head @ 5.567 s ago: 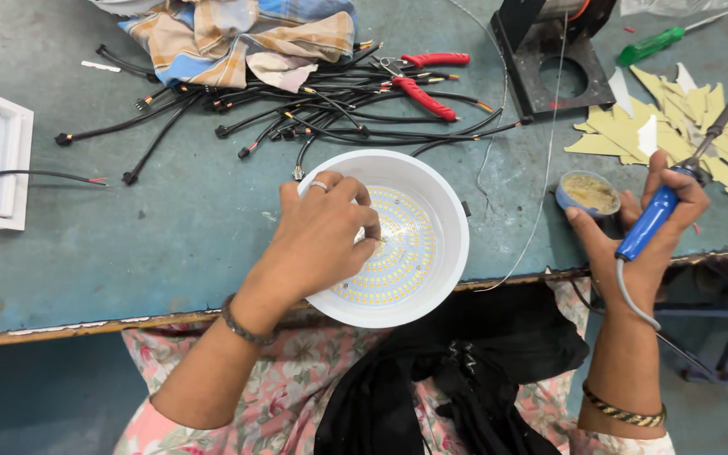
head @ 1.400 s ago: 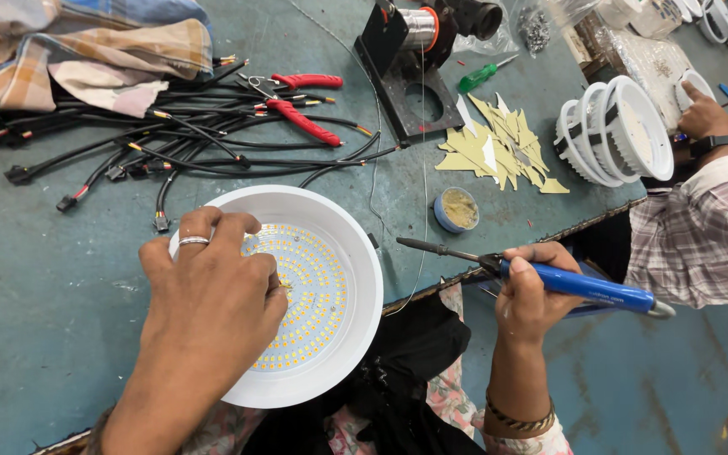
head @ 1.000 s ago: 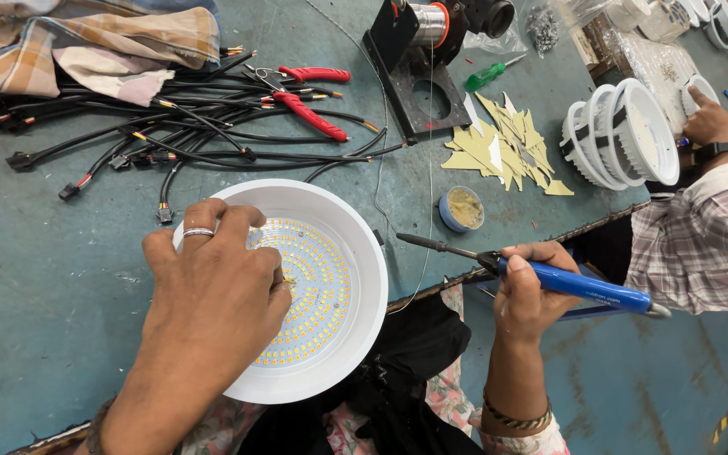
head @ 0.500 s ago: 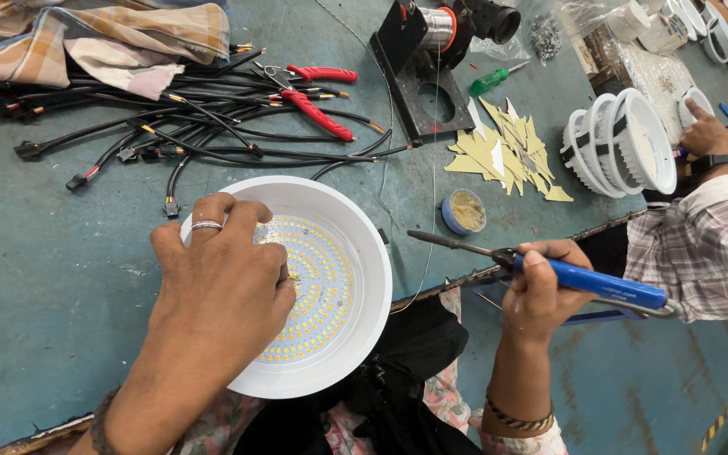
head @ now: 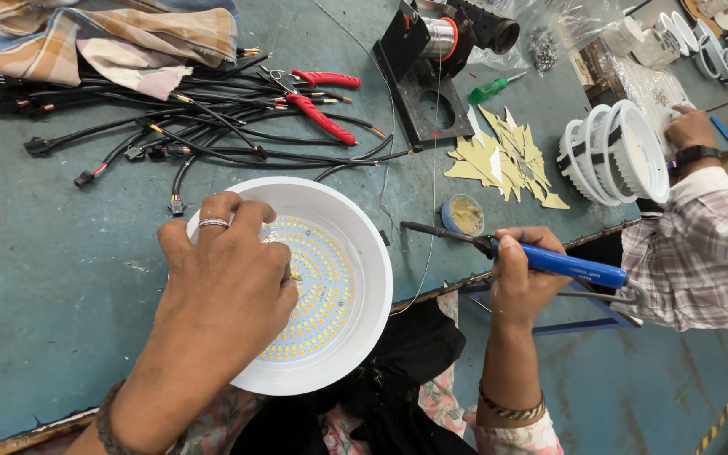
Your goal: The person solders wire connections onto a round LED light panel set in a white housing, holding the panel steady with one hand while applying a blue soldering iron to the board with the other. They briefly write in a notebook, resume soldering, and hand the finished panel aside while another person trims wires with pliers.
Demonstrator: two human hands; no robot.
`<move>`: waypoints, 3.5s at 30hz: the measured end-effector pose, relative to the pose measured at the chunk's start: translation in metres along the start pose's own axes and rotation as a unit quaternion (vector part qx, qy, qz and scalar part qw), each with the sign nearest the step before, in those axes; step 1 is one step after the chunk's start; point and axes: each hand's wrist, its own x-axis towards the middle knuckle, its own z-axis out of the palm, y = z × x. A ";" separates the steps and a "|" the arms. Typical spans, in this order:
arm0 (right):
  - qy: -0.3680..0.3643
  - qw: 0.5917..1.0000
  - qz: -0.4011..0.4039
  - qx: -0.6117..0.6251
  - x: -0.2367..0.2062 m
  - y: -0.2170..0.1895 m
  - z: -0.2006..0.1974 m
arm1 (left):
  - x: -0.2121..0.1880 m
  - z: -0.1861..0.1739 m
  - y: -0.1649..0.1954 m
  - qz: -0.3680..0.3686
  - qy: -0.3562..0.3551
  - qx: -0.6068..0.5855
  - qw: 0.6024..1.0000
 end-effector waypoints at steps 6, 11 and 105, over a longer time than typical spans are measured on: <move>-0.016 1.000 -0.015 -0.010 0.006 0.002 0.003 | 0.000 0.002 -0.001 -0.001 0.003 0.002 1.000; 0.004 1.000 -0.022 0.007 0.006 -0.007 -0.001 | 0.001 0.004 -0.002 0.004 0.017 0.000 1.000; -0.251 0.967 -0.034 -0.020 -0.024 -0.081 0.048 | -0.012 0.009 0.016 0.051 0.097 0.040 0.993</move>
